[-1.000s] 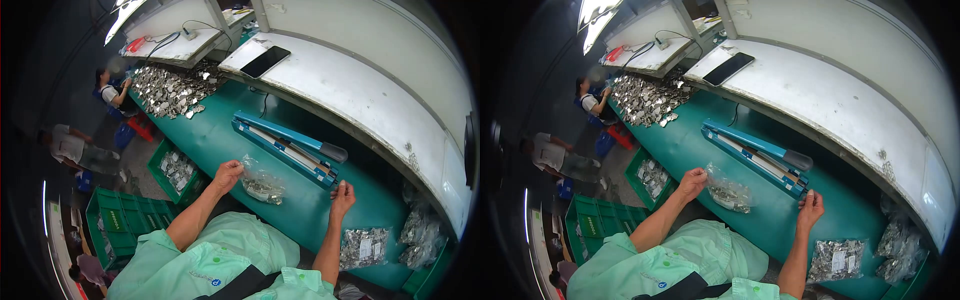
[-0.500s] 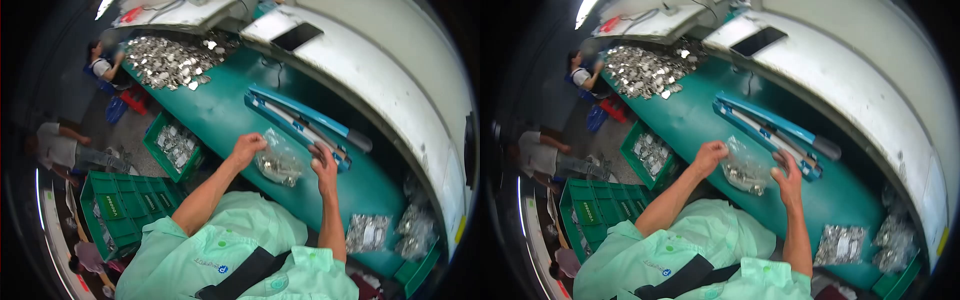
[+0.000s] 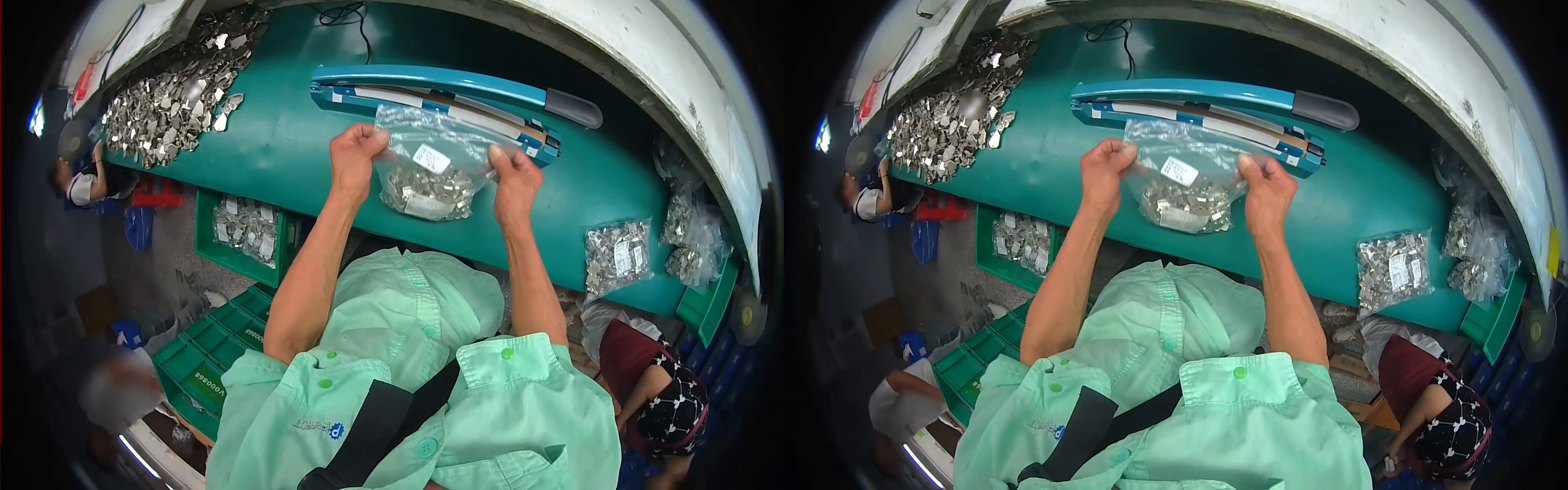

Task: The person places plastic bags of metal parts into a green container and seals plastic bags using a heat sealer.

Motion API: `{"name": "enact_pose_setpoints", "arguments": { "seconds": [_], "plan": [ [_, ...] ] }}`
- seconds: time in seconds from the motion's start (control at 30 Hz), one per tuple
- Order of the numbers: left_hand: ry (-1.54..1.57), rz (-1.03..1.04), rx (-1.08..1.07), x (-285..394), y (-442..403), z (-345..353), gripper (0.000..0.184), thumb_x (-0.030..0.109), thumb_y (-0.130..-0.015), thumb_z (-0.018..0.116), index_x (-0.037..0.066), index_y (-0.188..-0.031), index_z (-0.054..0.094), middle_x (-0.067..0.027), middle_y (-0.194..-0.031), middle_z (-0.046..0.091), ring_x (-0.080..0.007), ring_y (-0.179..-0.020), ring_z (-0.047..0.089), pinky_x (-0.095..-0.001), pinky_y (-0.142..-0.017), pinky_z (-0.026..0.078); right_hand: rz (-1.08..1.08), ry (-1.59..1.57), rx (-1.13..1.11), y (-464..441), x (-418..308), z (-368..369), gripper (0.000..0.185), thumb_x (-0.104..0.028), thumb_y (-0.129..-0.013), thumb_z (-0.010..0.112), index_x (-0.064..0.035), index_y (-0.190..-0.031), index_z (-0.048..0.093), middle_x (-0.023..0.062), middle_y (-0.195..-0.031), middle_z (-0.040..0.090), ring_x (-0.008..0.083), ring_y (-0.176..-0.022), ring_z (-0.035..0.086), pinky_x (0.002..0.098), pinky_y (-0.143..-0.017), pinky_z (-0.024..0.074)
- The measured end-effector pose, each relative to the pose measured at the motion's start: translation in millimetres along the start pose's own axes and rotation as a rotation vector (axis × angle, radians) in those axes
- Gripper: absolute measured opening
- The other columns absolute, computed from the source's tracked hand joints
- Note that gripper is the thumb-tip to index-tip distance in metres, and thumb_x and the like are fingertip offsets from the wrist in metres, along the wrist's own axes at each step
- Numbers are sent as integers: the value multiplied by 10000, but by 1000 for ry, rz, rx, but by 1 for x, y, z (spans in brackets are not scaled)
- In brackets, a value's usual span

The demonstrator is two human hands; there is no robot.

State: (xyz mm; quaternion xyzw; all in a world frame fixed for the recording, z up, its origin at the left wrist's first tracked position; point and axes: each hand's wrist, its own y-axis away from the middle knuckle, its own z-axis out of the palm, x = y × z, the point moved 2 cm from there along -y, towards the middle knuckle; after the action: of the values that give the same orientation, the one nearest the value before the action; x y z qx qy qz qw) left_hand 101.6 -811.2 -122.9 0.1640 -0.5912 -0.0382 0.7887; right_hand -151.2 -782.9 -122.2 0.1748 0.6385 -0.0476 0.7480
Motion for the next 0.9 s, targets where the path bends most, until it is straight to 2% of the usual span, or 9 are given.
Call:
{"name": "enact_pose_setpoints", "arguments": {
  "seconds": [0.07,0.17,0.27,0.37,0.5,0.63,0.77,0.83,0.9],
  "plan": [
    [-99,-71,120,-1,-24,8,78,35,-894,669,-9,-886,605,-88,-796,651,-182,-613,620,-317,-594,526,-59,85,83,-19,-6,14,177,-126,-909,676,43,-861,694,31,-744,653,81,-657,542,256,-616,439],
    [-150,-65,195,-15,-56,17,93,27,-891,666,-17,-854,594,-89,-776,637,-175,-551,586,-325,-514,485,-13,102,123,-51,26,17,219,-144,-930,644,49,-840,694,24,-684,630,73,-620,513,263,-571,415],
    [-260,-26,291,-17,-68,26,97,12,-890,658,-26,-835,588,-93,-752,628,-176,-524,570,-323,-486,454,19,218,207,-52,9,25,264,-154,-929,630,69,-795,671,57,-631,610,106,-595,506,308,-571,420],
    [-179,-59,268,-17,-63,30,125,63,-896,675,-4,-819,603,-72,-713,624,-147,-601,548,-297,-592,445,-141,392,256,-60,14,24,283,-158,-916,624,89,-779,647,116,-603,592,162,-568,511,366,-589,434],
    [-189,-173,205,-20,-49,33,172,106,-903,681,19,-772,611,-51,-710,630,-125,-659,506,-282,-677,409,-189,472,270,-61,14,24,272,-169,-898,626,82,-799,659,183,-620,594,246,-563,523,411,-628,450],
    [-197,-155,253,-34,-59,31,206,97,-906,673,23,-727,606,-65,-679,629,-129,-640,480,-290,-663,390,-193,688,258,-67,6,18,258,-179,-886,636,57,-789,675,207,-628,602,294,-584,568,411,-656,474],
    [-255,-124,265,-40,-64,34,217,85,-910,664,21,-712,602,-82,-639,618,-133,-630,467,-298,-645,385,-421,896,278,-78,3,-1,265,-185,-884,650,53,-769,665,181,-626,622,270,-605,629,416,-650,504],
    [-277,-104,269,-41,-65,33,202,90,-897,670,-2,-726,614,-84,-633,618,-141,-629,475,-310,-630,391,-46,532,352,-74,-24,-22,254,-203,-907,658,38,-828,674,128,-679,651,202,-647,648,410,-615,519],
    [-282,-97,280,-43,-65,31,193,106,-869,687,-45,-759,639,-83,-637,625,-154,-630,496,-333,-606,407,-120,67,422,-85,-39,-60,225,-204,-939,642,18,-924,670,79,-756,656,152,-714,648,375,-582,530]
  ]
}}
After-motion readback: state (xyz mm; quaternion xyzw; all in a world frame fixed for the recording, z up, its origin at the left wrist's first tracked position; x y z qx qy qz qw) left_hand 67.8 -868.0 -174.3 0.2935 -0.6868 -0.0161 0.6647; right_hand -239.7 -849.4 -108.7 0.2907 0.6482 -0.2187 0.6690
